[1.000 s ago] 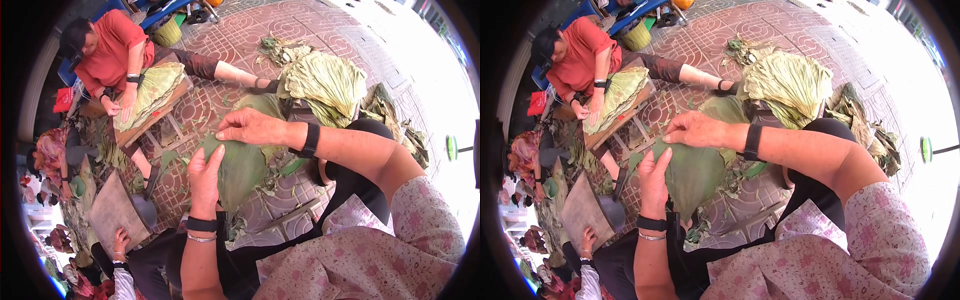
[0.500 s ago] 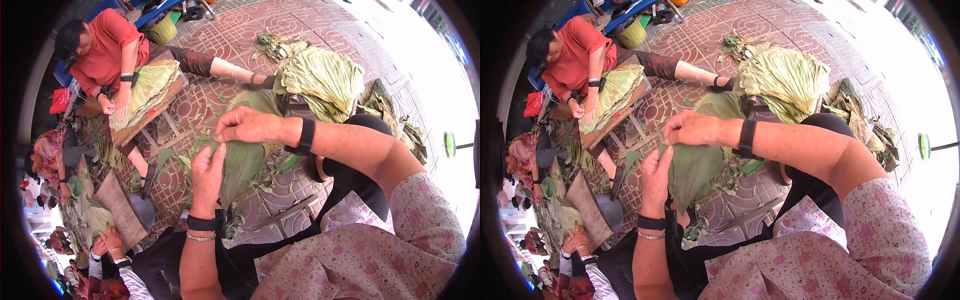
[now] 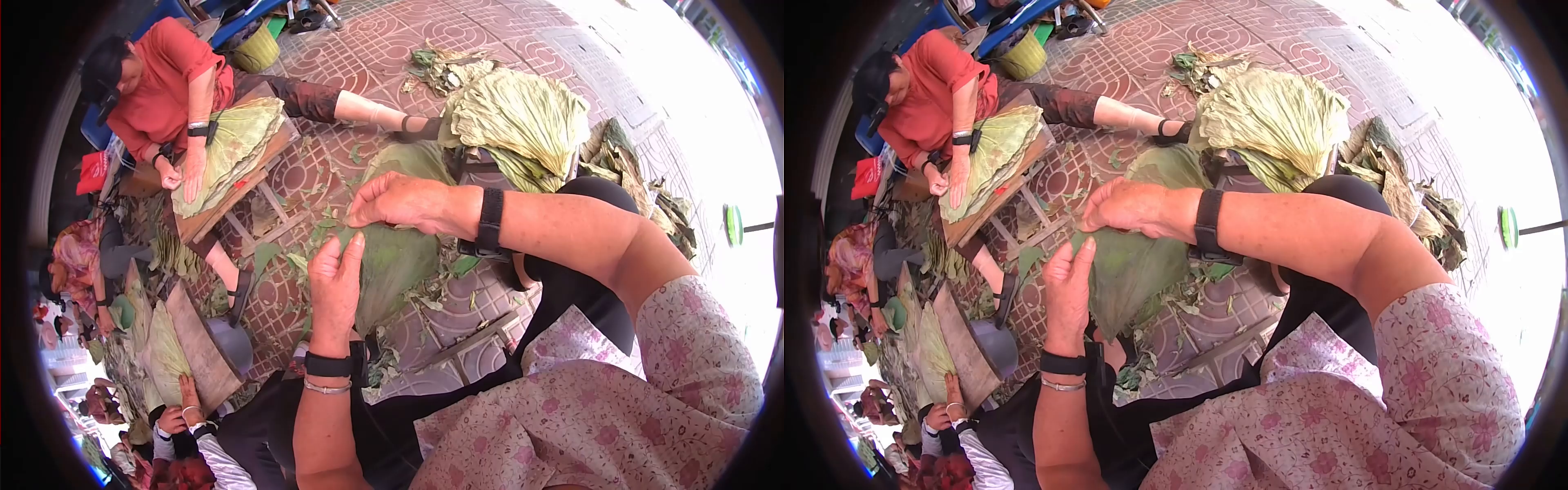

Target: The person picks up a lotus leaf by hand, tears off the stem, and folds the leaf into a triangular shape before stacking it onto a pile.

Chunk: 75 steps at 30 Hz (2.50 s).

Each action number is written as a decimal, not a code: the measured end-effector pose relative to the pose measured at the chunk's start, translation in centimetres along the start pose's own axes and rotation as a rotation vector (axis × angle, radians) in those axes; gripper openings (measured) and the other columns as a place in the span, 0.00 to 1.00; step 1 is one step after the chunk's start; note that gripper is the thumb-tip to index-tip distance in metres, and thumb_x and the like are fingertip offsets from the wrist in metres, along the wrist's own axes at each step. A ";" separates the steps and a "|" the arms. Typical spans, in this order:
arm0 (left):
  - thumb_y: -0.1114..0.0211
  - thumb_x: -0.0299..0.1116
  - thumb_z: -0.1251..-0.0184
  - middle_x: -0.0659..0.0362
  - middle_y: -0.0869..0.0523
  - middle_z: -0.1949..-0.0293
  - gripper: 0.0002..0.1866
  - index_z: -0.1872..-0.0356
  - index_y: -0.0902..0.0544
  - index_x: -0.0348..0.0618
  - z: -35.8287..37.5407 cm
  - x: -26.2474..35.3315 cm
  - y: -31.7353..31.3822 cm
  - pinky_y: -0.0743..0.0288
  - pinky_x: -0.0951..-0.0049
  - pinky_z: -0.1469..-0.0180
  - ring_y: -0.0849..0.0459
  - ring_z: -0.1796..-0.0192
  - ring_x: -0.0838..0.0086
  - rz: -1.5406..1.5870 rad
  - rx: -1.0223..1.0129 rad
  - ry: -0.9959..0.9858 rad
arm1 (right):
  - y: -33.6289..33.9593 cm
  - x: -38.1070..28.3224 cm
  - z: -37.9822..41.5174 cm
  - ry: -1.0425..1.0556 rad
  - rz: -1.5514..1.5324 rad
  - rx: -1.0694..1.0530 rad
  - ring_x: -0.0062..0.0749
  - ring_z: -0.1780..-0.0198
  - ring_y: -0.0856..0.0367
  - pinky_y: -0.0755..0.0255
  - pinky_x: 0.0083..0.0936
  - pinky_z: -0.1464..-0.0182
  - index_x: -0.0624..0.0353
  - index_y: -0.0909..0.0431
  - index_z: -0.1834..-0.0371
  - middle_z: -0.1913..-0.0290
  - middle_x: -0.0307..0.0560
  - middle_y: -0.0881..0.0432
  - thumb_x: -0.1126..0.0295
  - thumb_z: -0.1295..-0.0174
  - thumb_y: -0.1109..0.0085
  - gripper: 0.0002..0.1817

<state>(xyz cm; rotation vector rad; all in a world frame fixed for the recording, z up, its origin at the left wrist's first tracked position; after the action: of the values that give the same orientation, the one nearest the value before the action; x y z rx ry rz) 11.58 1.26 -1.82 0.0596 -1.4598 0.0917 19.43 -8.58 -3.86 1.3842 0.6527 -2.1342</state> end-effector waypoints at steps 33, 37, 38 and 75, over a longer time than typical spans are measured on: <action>0.37 0.31 0.26 0.70 0.19 0.69 0.07 0.62 0.16 0.38 0.0 -2.5 2.3 0.33 0.84 0.66 0.28 0.67 0.90 0.058 0.145 0.092 | -1.1 -5.0 1.5 0.528 0.698 -0.016 0.30 0.67 0.16 0.23 0.29 0.61 0.62 0.16 0.65 0.71 0.45 0.15 0.66 0.41 0.31 0.10; 0.35 0.29 0.29 0.64 0.14 0.61 0.08 0.53 0.16 0.37 0.2 -1.6 1.0 0.25 0.81 0.58 0.19 0.61 0.84 0.204 0.084 0.125 | -0.7 -4.8 1.4 0.500 0.723 0.078 0.33 0.68 0.16 0.23 0.31 0.60 0.63 0.16 0.65 0.71 0.48 0.15 0.69 0.42 0.32 0.09; 0.35 0.28 0.29 0.62 0.13 0.58 0.10 0.51 0.16 0.37 0.1 -1.5 0.8 0.23 0.79 0.55 0.17 0.60 0.82 0.225 0.063 0.126 | -0.7 -4.6 1.1 0.508 0.695 0.075 0.32 0.68 0.16 0.23 0.31 0.61 0.63 0.16 0.65 0.71 0.48 0.15 0.69 0.42 0.33 0.08; 0.33 0.25 0.32 0.61 0.12 0.58 0.10 0.52 0.16 0.36 0.2 -1.9 2.8 0.22 0.77 0.54 0.16 0.59 0.81 0.184 0.143 0.146 | 2.5 -3.2 -0.9 0.243 0.583 0.110 0.23 0.63 0.17 0.23 0.25 0.60 0.64 0.16 0.58 0.62 0.44 0.14 0.67 0.34 0.35 0.10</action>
<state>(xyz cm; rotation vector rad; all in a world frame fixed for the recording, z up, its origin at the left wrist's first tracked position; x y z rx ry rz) 10.90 3.93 -3.77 0.0339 -1.3091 0.3437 22.81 -9.36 -1.52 1.6622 0.1768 -1.5729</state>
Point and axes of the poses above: each hand's wrist, its own z-axis away from the middle knuckle, its own y-axis out of the back of the hand, x = y × z, the point moved 10 cm from there along -z, towards the middle knuckle
